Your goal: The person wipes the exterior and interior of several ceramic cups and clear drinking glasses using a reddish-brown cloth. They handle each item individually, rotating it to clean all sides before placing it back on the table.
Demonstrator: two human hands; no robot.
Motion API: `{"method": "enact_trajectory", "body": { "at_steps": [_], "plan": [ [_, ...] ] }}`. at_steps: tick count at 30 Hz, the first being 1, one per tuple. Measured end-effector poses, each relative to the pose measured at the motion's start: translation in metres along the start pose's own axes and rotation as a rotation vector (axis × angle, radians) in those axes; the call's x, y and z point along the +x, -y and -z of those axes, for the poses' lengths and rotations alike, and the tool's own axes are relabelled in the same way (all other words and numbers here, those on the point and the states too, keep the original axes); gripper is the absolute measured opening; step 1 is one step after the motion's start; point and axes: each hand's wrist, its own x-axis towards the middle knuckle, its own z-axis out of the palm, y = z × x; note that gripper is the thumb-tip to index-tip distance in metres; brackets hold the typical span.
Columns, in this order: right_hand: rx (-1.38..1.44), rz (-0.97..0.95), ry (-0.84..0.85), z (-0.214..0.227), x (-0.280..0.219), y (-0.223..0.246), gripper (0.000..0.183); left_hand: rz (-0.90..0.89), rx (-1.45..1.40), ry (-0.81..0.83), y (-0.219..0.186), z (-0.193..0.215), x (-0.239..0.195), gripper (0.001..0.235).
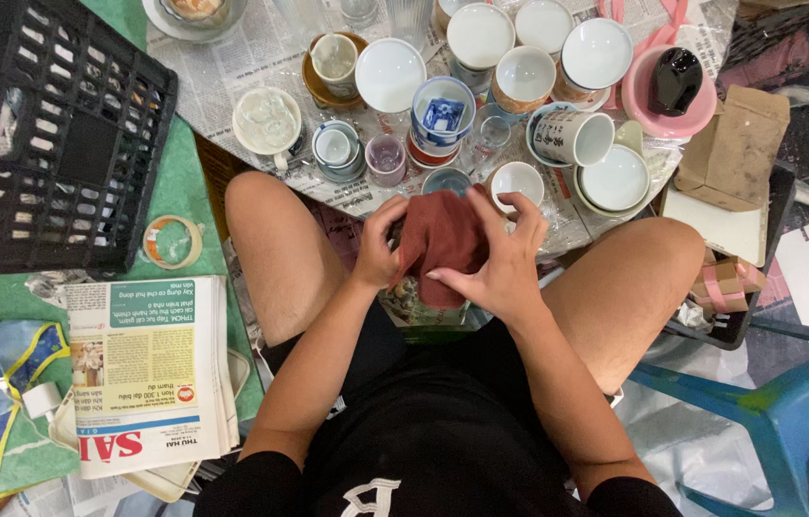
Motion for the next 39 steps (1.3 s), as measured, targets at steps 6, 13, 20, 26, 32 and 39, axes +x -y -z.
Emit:
{"method": "enact_trajectory", "body": {
  "at_steps": [6, 13, 20, 26, 32, 39],
  "plan": [
    [0.394, 0.045, 0.197, -0.015, -0.011, -0.022, 0.093, -0.146, -0.056, 0.069, 0.002, -0.003, 0.000, 0.041],
    [0.960, -0.296, 0.525, -0.056, -0.032, -0.060, 0.075, -0.134, -0.043, 0.065, 0.005, 0.000, -0.003, 0.081],
    [0.974, -0.389, 0.661, -0.052, -0.019, -0.051, 0.074, -0.160, -0.010, 0.157, -0.012, 0.001, 0.002, 0.115],
    [0.654, -0.375, 0.488, -0.047, -0.015, -0.023, 0.080, -0.130, 0.209, 0.206, -0.032, 0.013, -0.002, 0.093],
    [0.291, -0.182, 0.166, -0.045, -0.015, -0.039, 0.083, -0.093, 0.158, 0.086, -0.007, -0.005, -0.008, 0.074],
    [0.129, 0.169, -0.039, -0.042, -0.005, -0.020, 0.080, 0.540, -0.885, 0.017, 0.070, -0.037, -0.021, 0.062]
  ]
}}
